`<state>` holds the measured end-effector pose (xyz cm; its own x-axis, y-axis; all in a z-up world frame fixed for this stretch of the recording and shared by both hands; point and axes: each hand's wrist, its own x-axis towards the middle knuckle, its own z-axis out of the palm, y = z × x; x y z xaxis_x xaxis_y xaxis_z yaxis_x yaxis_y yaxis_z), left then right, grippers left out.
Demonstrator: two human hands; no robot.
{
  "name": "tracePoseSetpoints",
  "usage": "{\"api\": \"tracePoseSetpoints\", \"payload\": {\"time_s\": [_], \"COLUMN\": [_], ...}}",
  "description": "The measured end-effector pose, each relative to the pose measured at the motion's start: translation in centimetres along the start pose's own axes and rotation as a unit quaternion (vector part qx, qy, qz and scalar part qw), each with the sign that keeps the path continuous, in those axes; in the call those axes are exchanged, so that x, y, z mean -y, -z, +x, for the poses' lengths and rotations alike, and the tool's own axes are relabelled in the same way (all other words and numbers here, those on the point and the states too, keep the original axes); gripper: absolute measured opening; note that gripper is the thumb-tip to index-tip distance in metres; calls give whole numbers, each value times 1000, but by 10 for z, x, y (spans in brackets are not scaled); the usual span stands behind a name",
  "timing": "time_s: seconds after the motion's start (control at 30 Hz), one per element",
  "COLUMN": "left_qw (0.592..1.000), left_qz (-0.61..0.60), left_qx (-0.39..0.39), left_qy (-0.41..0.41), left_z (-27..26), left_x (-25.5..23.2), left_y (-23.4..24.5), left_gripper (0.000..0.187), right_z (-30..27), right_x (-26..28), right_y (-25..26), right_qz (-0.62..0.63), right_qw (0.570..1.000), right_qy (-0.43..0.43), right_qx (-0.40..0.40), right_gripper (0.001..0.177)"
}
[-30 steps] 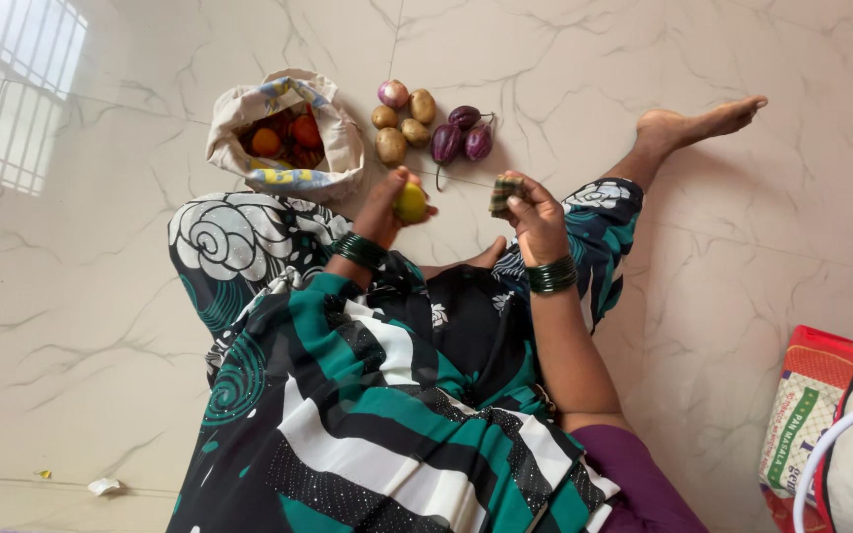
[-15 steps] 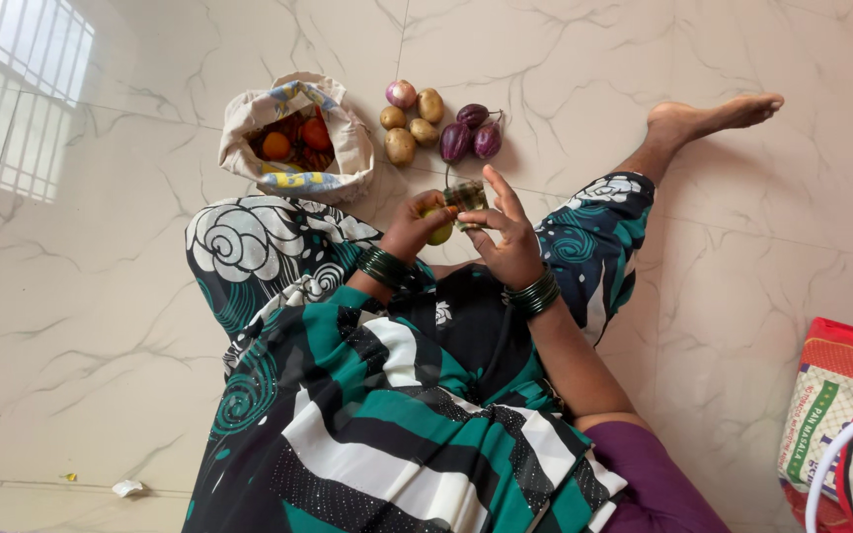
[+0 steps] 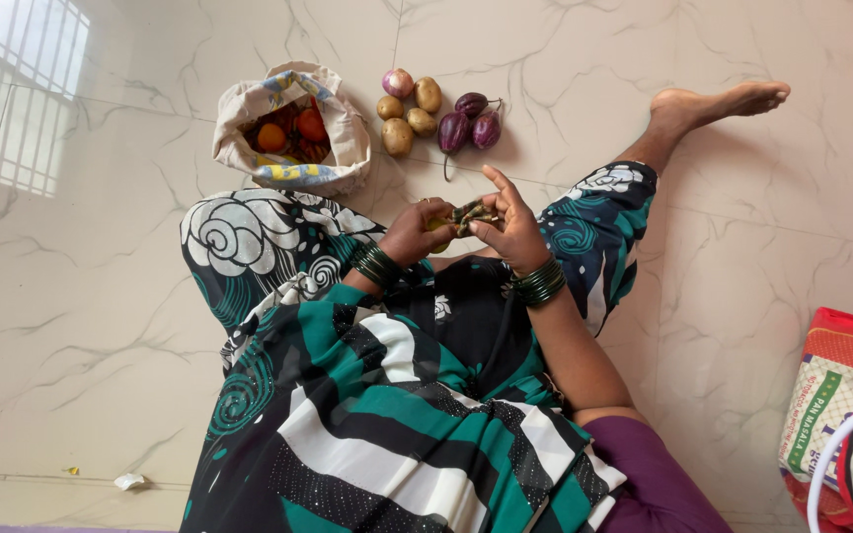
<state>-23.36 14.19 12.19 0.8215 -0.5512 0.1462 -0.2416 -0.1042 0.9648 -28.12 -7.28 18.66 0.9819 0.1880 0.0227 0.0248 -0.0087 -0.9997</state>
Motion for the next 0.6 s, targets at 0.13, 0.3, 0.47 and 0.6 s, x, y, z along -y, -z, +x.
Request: {"api": "tracePoseSetpoints", "payload": {"time_s": [0.13, 0.3, 0.47, 0.6], "left_qw": [987, 883, 832, 836], "left_qz": [-137, -441, -538, -540], "left_qx": [24, -75, -44, -22], "left_qy": [85, 139, 125, 97], "left_z": [0, 5, 5, 3], "left_x": [12, 21, 17, 17], "left_y": [-8, -13, -10, -9], "left_gripper": [23, 37, 48, 55], "right_z": [0, 2, 3, 0], "right_x": [-26, -34, -8, 6], "right_y": [15, 21, 4, -5], "right_qz": [22, 68, 67, -3], "right_qw": [999, 995, 987, 985], "right_qy": [-32, -9, 18, 44], "right_qx": [13, -69, -148, -164], "right_gripper": [54, 31, 27, 32]}}
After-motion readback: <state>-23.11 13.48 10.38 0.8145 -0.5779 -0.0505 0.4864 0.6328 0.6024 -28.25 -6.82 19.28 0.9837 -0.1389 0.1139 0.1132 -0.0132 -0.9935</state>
